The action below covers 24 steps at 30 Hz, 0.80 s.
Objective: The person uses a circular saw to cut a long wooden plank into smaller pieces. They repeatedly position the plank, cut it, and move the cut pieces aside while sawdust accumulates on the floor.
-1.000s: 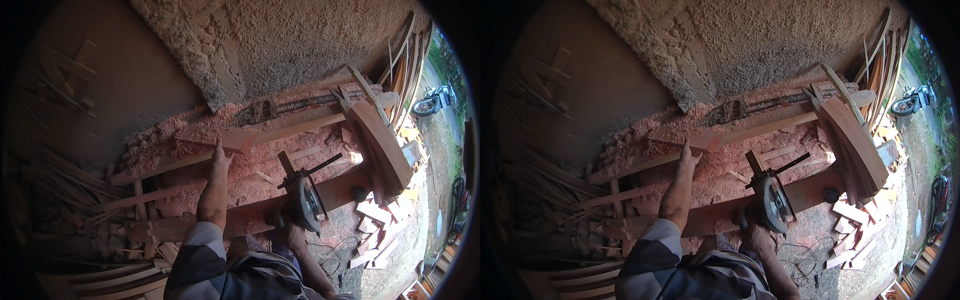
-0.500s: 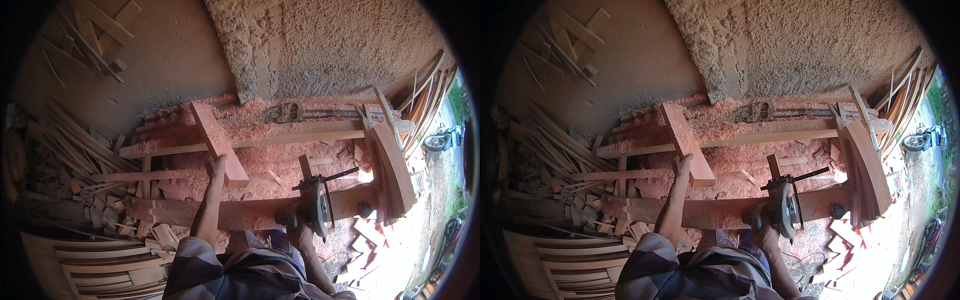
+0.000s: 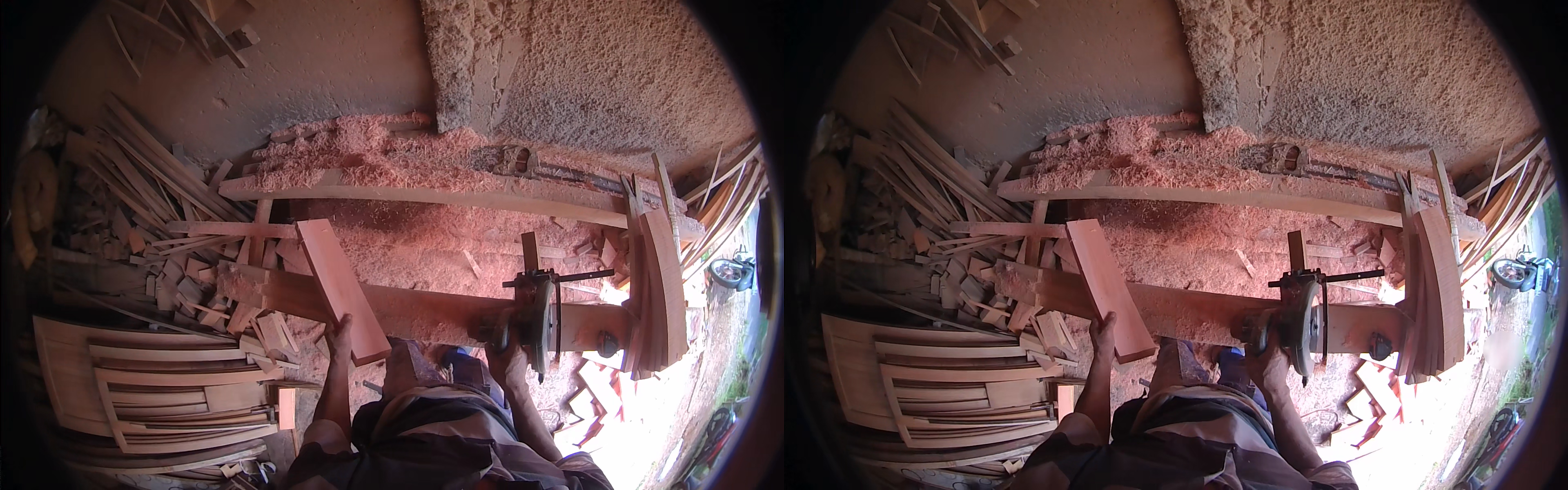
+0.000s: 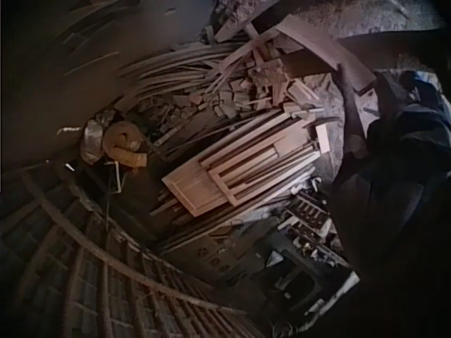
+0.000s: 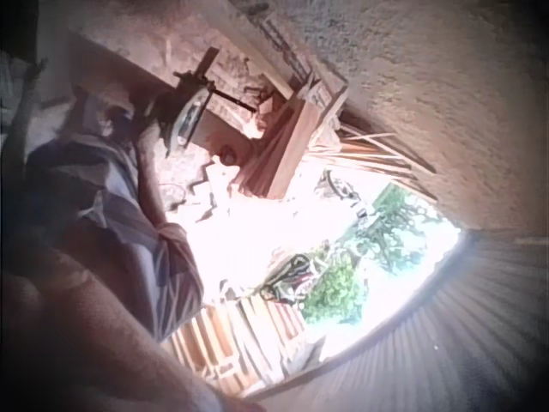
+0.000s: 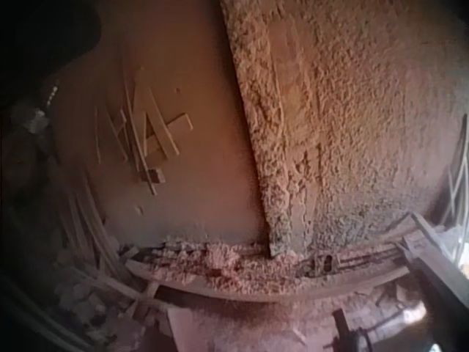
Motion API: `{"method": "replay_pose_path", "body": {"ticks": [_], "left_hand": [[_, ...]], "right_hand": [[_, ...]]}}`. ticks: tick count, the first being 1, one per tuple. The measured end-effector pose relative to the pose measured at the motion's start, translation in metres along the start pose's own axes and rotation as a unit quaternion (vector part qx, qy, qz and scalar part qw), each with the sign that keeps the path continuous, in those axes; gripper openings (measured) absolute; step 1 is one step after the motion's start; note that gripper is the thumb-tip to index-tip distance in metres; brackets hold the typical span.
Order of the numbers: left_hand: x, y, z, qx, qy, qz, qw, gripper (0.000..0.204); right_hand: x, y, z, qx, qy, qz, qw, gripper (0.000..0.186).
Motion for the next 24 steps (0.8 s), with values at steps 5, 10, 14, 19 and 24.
{"method": "replay_pose_path", "body": {"ticks": [5, 10, 14, 19, 24], "left_hand": [[0.025, -0.029, -0.014, -0.048, 0.132, -0.019, 0.990, 0.068], [0.000, -0.025, 0.030, -0.135, 0.521, -0.092, 0.838, 0.111], [-0.036, -0.001, 0.062, -0.130, 0.519, -0.222, 0.815, 0.124], [-0.019, -0.007, 0.043, -0.125, 0.372, -0.180, 0.902, 0.111], [0.014, -0.014, -0.001, -0.116, -0.004, -0.027, 0.993, 0.083]], "right_hand": [[0.001, -0.001, -0.001, 0.037, 0.006, 0.050, 0.998, 0.069], [0.010, 0.001, -0.008, 0.036, 0.045, 0.054, 0.997, 0.067], [0.020, 0.002, -0.010, 0.044, 0.046, 0.075, 0.995, 0.069], [0.008, 0.002, -0.003, 0.009, 0.058, 0.038, 0.998, 0.070], [0.007, 0.003, -0.002, 0.026, 0.059, 0.037, 0.997, 0.071]]}}
Point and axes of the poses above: each hand's wrist, its own y-axis towards the middle knuckle, its own z-axis out of the palm, x = y × z, the point moved 5 cm from there along y, towards the middle knuckle, and after that the axes turned 4 degrees about -y, right-handed, at the moved point
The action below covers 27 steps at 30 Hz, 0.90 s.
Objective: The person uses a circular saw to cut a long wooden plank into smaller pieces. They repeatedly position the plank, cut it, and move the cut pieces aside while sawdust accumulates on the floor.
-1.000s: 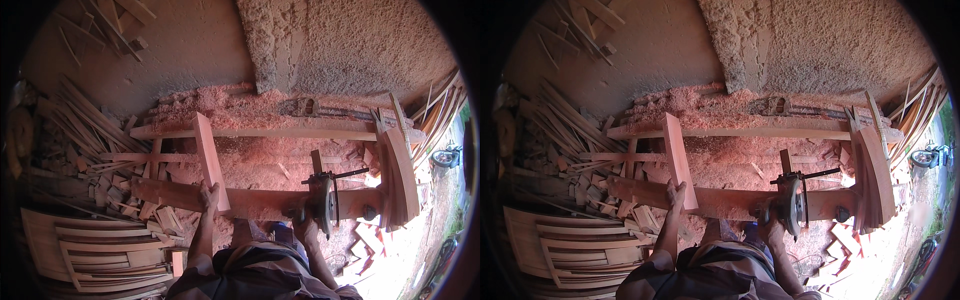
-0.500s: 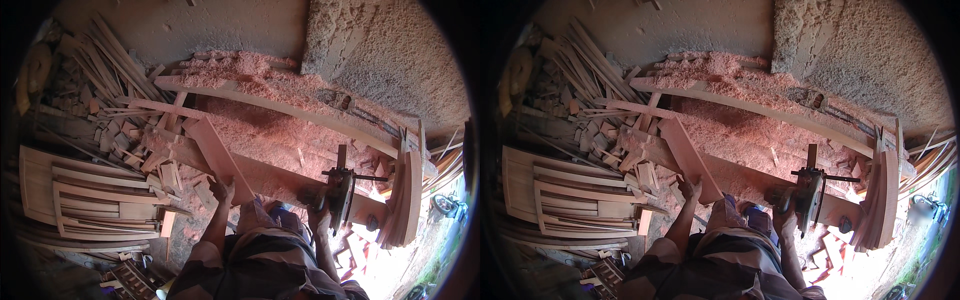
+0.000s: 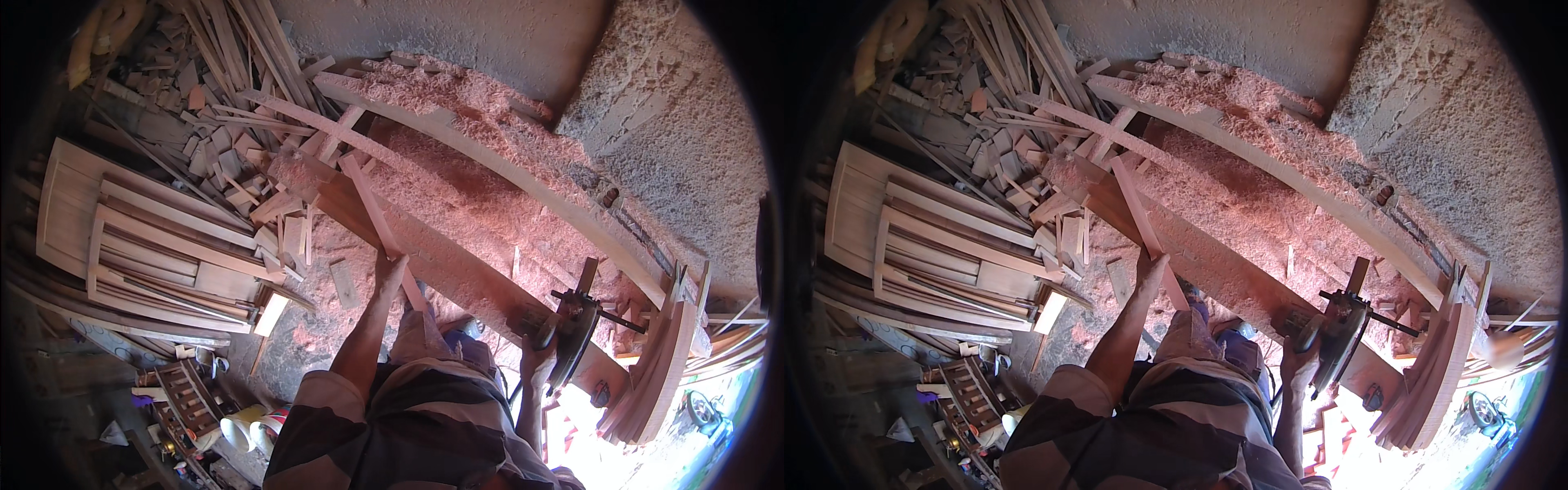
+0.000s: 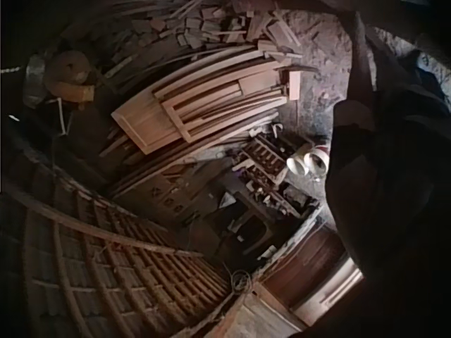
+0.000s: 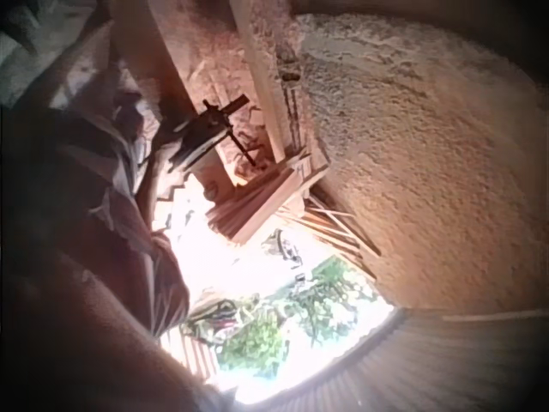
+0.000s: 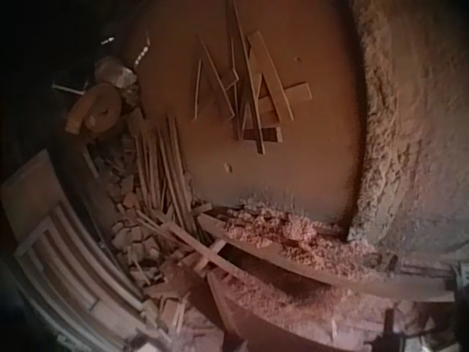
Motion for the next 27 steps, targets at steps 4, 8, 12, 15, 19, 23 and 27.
{"method": "replay_pose_path", "body": {"ticks": [4, 8, 12, 15, 19, 23, 27], "left_hand": [[0.004, 0.017, -0.013, -0.091, 0.039, 0.061, 0.993, 0.080], [-0.002, -0.002, -0.004, -0.090, 0.055, -0.039, 0.994, 0.084], [-0.010, -0.029, 0.036, -0.151, 0.027, -0.002, 0.988, 0.085], [-0.006, -0.022, 0.038, -0.226, 0.014, 0.057, 0.972, 0.085], [-0.007, -0.002, 0.033, -0.293, 0.010, 0.081, 0.953, 0.086], [-0.022, 0.016, 0.044, -0.237, -0.015, -0.032, 0.971, 0.088], [-0.006, 0.081, -0.005, -0.280, -0.024, 0.010, 0.960, 0.092]], "right_hand": [[-0.007, 0.002, 0.001, 0.010, -0.021, -0.016, 1.000, 0.068], [-0.008, -0.002, -0.010, 0.029, -0.037, -0.019, 0.999, 0.066], [-0.027, -0.003, -0.015, 0.020, -0.071, -0.064, 0.995, 0.068], [-0.027, 0.002, -0.019, 0.052, -0.070, -0.076, 0.993, 0.068], [-0.005, -0.003, -0.022, 0.081, -0.073, -0.094, 0.990, 0.066], [-0.014, -0.003, -0.031, 0.069, -0.101, -0.073, 0.990, 0.065], [-0.006, -0.001, -0.026, 0.064, -0.081, -0.120, 0.987, 0.065]]}}
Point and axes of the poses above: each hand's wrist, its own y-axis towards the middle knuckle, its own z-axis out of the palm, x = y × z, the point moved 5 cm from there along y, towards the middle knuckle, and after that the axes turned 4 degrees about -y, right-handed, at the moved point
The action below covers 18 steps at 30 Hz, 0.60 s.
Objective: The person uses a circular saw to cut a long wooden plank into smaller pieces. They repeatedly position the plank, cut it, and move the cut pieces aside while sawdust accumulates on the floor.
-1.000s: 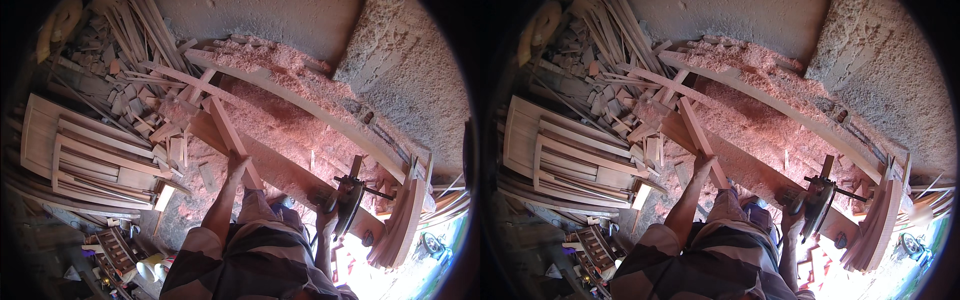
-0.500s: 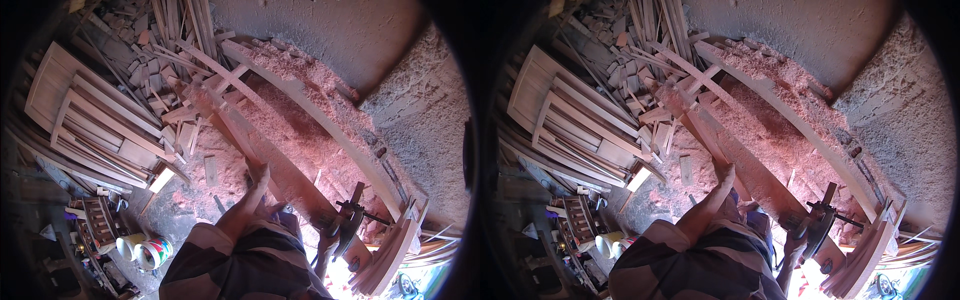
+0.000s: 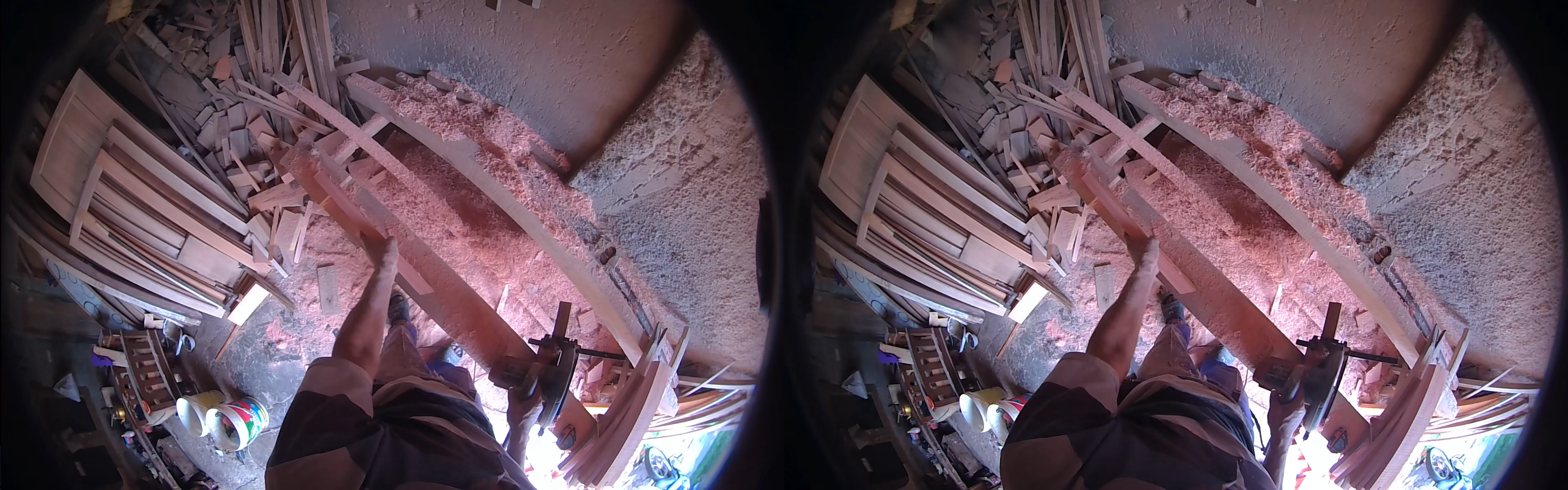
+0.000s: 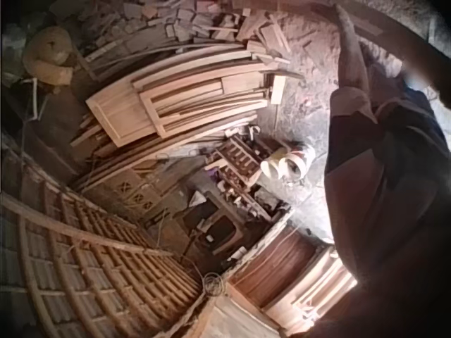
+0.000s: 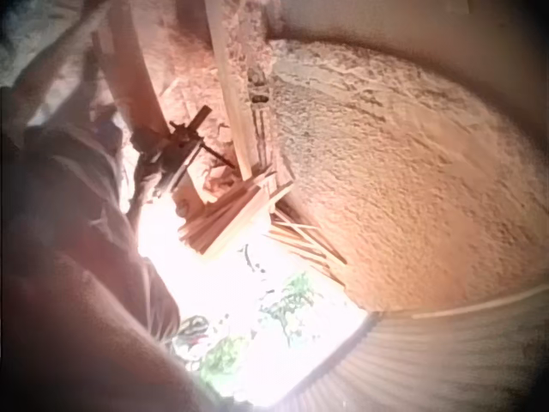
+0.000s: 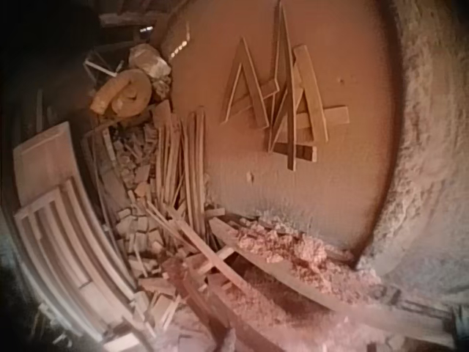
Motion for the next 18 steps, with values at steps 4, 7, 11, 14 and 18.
{"method": "replay_pose_path", "body": {"ticks": [4, 7, 11, 14, 18], "left_hand": [[0.006, 0.015, 0.001, -0.002, 0.001, -0.022, 1.000, 0.093], [-0.005, 0.004, 0.010, 0.017, -0.001, -0.032, 0.999, 0.092], [-0.016, 0.005, 0.007, 0.036, 0.039, -0.013, 0.999, 0.099], [-0.014, 0.015, -0.024, 0.065, 0.081, 0.064, 0.993, 0.099], [-0.069, -0.005, -0.048, 0.145, 0.165, 0.254, 0.942, 0.077]], "right_hand": [[-0.002, 0.004, -0.013, 0.005, -0.018, 0.038, 0.999, 0.063], [0.001, 0.016, -0.034, -0.016, -0.023, -0.004, 1.000, 0.056], [0.021, 0.029, -0.058, 0.006, 0.086, -0.031, 0.996, 0.046], [0.058, 0.027, -0.060, 0.126, 0.018, -0.004, 0.992, 0.045], [0.126, 0.017, -0.065, 0.173, 0.089, -0.121, 0.973, 0.041]]}}
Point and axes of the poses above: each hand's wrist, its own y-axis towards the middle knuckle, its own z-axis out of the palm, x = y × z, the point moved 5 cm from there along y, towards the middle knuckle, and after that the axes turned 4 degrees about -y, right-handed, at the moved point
